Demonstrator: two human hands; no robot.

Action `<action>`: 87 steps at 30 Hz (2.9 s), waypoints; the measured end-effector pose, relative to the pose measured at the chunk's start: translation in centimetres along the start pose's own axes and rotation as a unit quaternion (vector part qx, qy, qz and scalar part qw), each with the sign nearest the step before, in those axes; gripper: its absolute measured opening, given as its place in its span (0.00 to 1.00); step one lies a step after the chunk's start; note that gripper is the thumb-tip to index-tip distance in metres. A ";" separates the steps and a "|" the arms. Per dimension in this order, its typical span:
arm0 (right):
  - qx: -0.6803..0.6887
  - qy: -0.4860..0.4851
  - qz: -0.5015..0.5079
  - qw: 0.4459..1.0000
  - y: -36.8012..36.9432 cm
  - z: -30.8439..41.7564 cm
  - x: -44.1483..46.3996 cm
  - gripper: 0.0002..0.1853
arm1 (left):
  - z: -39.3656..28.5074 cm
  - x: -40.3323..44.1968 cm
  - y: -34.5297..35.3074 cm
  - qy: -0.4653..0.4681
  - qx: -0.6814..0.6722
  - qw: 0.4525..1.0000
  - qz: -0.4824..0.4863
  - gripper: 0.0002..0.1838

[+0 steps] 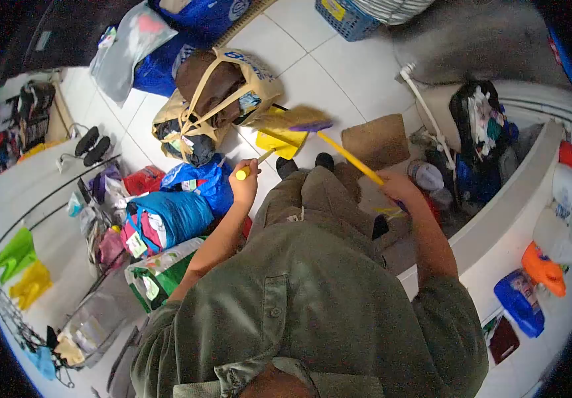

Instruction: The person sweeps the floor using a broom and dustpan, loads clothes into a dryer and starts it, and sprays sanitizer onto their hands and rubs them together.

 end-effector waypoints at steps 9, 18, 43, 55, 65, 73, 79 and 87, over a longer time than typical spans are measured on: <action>0.364 0.175 -0.087 0.911 3.2 -15.0 4.1 0.08 | -4.0 0.2 0.3 0.082 0.076 0.991 0.071 0.08; 0.252 0.128 0.037 0.958 15.3 -2.3 4.7 0.11 | -5.1 0.8 2.7 0.154 0.161 0.966 0.128 0.08; 0.283 0.105 0.009 0.953 3.8 -7.8 4.0 0.13 | -6.1 3.9 10.6 0.053 0.060 0.992 0.095 0.08; 0.382 0.192 -0.175 0.887 7.2 -6.0 -11.0 0.29 | -15.6 6.5 16.2 -0.002 0.036 0.959 0.280 0.09; 0.606 0.217 -0.279 0.713 18.1 -2.4 -11.0 0.23 | -19.4 9.3 26.2 0.089 0.018 0.866 0.491 0.08; 0.850 0.148 -0.283 0.419 22.7 -0.8 -13.5 0.07 | -18.8 10.1 36.0 0.131 0.066 0.830 0.538 0.09; 0.847 0.202 -0.308 0.383 22.2 -13.0 -5.3 0.11 | -17.9 9.2 43.1 0.150 0.148 0.772 0.599 0.07; 0.709 0.165 -0.330 0.601 14.9 -7.4 7.3 0.08 | -15.7 5.8 49.5 0.212 0.225 0.701 0.642 0.08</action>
Point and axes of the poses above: each hand's wrist, its own x-axis towards the middle knuckle, its own y-axis out of the palm, z = x × y, the point moved 10 cm from there along x, towards the middle knuckle, and after that the axes turned 10 degrees about -x, right-handed, at the moved point
